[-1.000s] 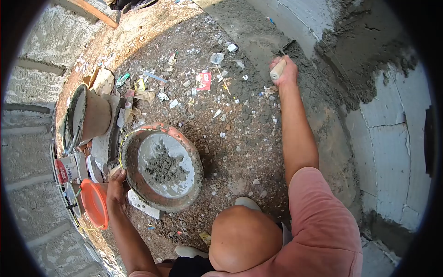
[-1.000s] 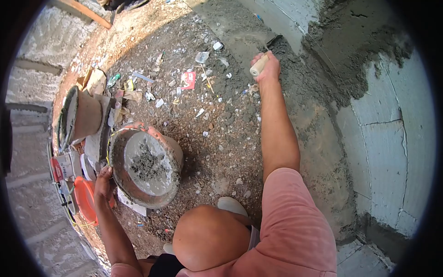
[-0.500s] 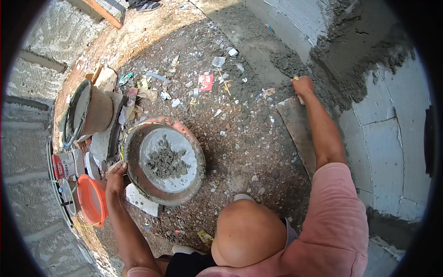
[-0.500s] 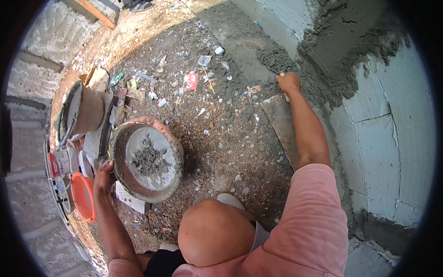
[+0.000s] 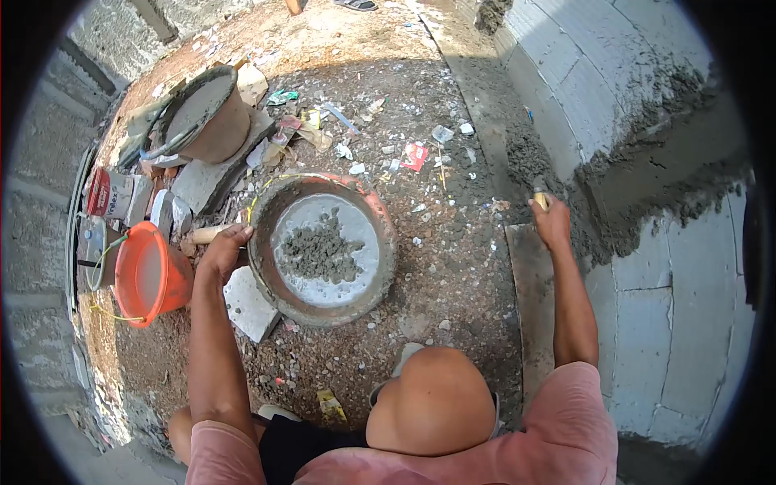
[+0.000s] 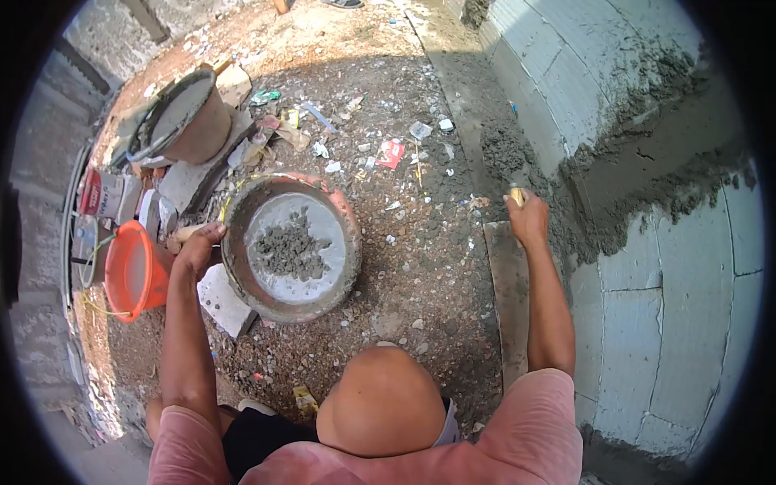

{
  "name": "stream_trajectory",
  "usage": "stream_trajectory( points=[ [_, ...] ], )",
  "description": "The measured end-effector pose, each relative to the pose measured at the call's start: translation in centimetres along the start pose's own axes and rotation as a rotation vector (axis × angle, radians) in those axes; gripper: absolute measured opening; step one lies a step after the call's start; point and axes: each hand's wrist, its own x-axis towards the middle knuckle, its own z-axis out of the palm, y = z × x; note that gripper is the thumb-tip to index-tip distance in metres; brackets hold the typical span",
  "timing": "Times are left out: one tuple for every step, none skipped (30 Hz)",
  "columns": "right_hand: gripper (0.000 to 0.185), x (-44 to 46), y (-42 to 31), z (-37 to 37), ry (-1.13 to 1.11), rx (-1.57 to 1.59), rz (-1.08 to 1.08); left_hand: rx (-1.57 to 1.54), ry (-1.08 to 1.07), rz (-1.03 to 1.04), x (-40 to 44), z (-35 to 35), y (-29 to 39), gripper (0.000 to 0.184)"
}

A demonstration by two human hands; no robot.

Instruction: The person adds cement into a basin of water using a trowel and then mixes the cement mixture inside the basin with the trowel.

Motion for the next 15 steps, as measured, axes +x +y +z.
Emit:
stream_trajectory(
  points=[
    [0.042,-0.9,-2.2,-1.0,-0.068,0.042,-0.014,-0.011,0.001,0.017,-0.6,0.5,0.5,0.025],
    [0.042,-2.0,-4.6,-1.6,-0.146,0.083,-0.022,-0.012,-0.003,0.025,-0.3,0.4,0.3,0.025],
    [0.042,-2.8,-7.1,-2.3,-0.205,0.106,-0.026,0.042,-0.015,-0.007,1.1,-0.8,-0.7,0.025],
    [0.042,-3.9,-9.6,-2.8,-0.276,0.126,-0.025,0.030,-0.006,0.018,0.8,-0.4,-0.5,0.024],
    [0.042,-4.9,-12.1,-2.8,-0.348,0.144,-0.021,0.036,0.013,0.022,1.5,-0.6,-1.1,0.024],
    [0.042,-5.9,-14.5,-2.5,-0.334,0.138,-0.147,0.048,0.001,0.037,1.5,-0.7,-1.1,0.025],
    [0.042,-7.0,-16.7,-2.3,-0.310,0.136,-0.266,0.048,-0.012,0.075,2.5,-1.0,-2.0,0.023],
    [0.042,-7.8,-18.4,-1.9,-0.272,0.141,-0.380,0.095,-0.035,0.077,3.2,-1.5,-2.3,0.024],
    [0.042,-8.2,-19.5,-1.2,-0.272,0.031,-0.481,0.072,-0.040,0.076,2.6,-1.2,-1.9,0.025],
    [0.042,-8.9,-21.0,-0.4,-0.238,-0.067,-0.582,0.090,-0.038,0.054,1.5,-1.0,-1.0,0.024],
    [0.044,-10.1,-22.4,0.2,-0.204,-0.170,-0.677,0.079,-0.040,0.047,1.4,-0.9,-1.2,0.023],
    [0.045,-10.8,-23.3,0.7,-0.165,-0.271,-0.770,0.072,-0.043,0.042,1.5,-0.9,-1.2,0.023],
    [0.049,-11.1,-23.6,1.4,-0.160,-0.388,-0.829,0.077,-0.026,0.048,1.6,-0.7,-1.3,0.023],
    [0.047,-11.5,-24.3,1.0,-0.113,-0.421,-0.873,0.083,-0.011,0.052,1.6,-0.4,-1.5,0.023],
    [0.046,-11.6,-25.5,0.8,-0.056,-0.443,-0.920,0.094,0.015,0.063,1.6,-0.8,-1.4,0.023]
  ],
)
